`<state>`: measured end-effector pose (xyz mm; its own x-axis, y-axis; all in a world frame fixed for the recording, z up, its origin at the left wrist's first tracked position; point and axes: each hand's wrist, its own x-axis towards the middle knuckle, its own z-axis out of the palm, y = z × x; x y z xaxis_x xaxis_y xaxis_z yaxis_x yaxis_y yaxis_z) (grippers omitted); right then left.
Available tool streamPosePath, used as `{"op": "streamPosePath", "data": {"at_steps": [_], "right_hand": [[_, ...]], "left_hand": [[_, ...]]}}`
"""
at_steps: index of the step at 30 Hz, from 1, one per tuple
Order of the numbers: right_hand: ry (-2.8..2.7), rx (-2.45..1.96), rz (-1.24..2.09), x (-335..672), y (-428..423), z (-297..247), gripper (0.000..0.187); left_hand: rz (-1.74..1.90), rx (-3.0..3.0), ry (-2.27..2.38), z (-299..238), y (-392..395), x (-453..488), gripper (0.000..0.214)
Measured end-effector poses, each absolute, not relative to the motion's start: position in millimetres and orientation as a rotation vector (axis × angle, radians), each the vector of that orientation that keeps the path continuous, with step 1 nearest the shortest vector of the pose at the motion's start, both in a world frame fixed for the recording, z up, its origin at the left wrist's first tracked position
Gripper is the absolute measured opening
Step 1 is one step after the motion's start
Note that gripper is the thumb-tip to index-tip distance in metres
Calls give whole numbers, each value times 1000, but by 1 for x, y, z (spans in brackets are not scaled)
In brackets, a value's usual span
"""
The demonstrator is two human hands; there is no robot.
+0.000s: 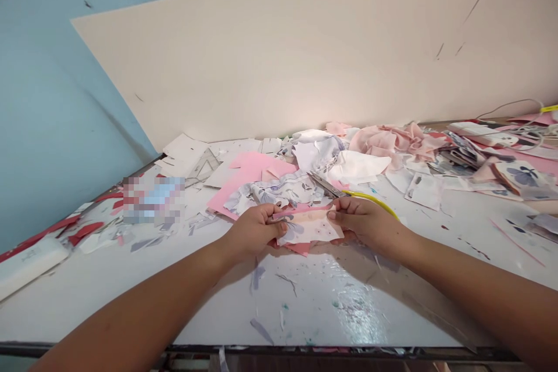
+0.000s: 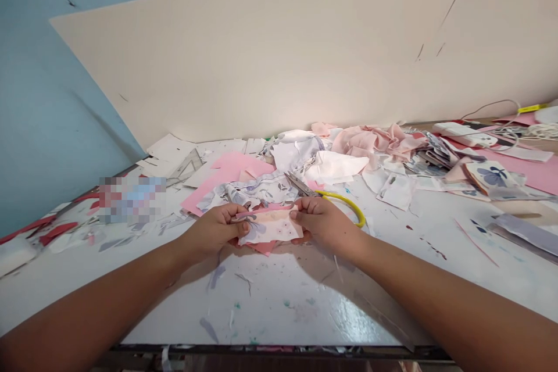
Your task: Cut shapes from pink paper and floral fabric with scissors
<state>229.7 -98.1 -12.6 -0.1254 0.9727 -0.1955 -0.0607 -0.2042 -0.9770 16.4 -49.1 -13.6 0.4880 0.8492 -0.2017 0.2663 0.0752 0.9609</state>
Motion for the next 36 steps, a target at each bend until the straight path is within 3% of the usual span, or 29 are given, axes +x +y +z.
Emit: {"op": "streamPosePath", "data": {"at_steps": [10, 24, 30, 36], "right_hand": [[-1319, -1447, 1266, 228, -101, -10, 27], [-1401, -1524, 1055, 238, -99, -8, 30], [-1816, -2045, 274, 267, -92, 0, 24], [-1911, -2375, 368, 280, -88, -2, 18]], "left_hand": [[595, 1373, 934, -24, -50, 14, 38], [708, 1364, 943, -22, -48, 15, 23], [846, 1237, 880, -24, -46, 15, 22], [910, 1251, 903, -21, -42, 15, 24]]}}
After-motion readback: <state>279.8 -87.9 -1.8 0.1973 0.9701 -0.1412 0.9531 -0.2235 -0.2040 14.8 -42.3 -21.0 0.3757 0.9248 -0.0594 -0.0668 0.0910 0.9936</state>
